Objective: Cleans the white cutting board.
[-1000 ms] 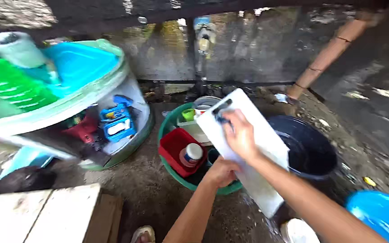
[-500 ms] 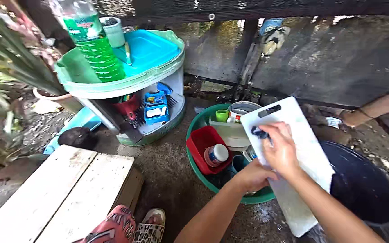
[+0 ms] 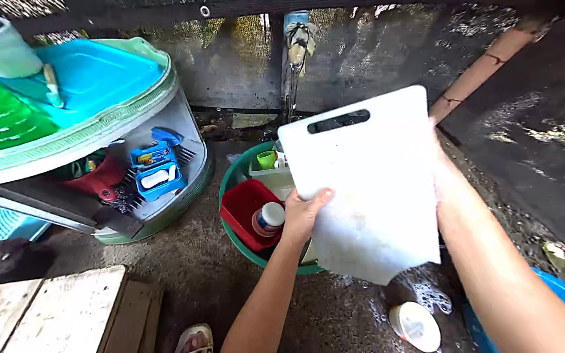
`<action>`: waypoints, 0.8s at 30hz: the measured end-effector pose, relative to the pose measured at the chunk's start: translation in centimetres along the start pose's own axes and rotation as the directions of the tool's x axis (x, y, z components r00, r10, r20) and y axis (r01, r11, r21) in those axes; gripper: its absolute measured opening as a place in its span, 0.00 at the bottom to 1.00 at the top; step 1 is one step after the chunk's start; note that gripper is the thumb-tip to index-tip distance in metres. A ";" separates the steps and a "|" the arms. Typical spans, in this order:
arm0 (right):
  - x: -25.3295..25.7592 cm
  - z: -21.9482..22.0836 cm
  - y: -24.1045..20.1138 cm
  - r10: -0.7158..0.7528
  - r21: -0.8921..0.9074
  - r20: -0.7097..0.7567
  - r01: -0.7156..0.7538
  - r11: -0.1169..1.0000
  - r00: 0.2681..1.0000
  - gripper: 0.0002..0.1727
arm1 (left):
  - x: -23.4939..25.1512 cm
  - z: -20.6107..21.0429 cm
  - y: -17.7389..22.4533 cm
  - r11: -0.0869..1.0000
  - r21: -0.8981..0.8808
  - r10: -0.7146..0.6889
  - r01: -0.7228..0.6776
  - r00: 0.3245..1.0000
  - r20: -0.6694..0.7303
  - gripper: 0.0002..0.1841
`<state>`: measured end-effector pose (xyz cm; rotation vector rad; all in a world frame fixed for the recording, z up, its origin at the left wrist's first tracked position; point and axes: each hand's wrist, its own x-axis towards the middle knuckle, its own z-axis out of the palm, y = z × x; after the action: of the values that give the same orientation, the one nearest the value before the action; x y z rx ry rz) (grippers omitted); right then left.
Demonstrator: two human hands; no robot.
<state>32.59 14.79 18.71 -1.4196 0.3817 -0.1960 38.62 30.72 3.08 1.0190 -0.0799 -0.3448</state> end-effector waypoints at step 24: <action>-1.7 0.2 1.4 -0.251 -0.627 0.268 0.366 0.687 0.930 0.12 | 1.8 -0.2 4.4 0.973 0.223 0.095 -0.060 0.984 -0.150 0.47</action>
<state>31.00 15.81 17.57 -2.2124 0.0561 -0.2276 41.43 32.36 6.55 1.2541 -0.0125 -0.1839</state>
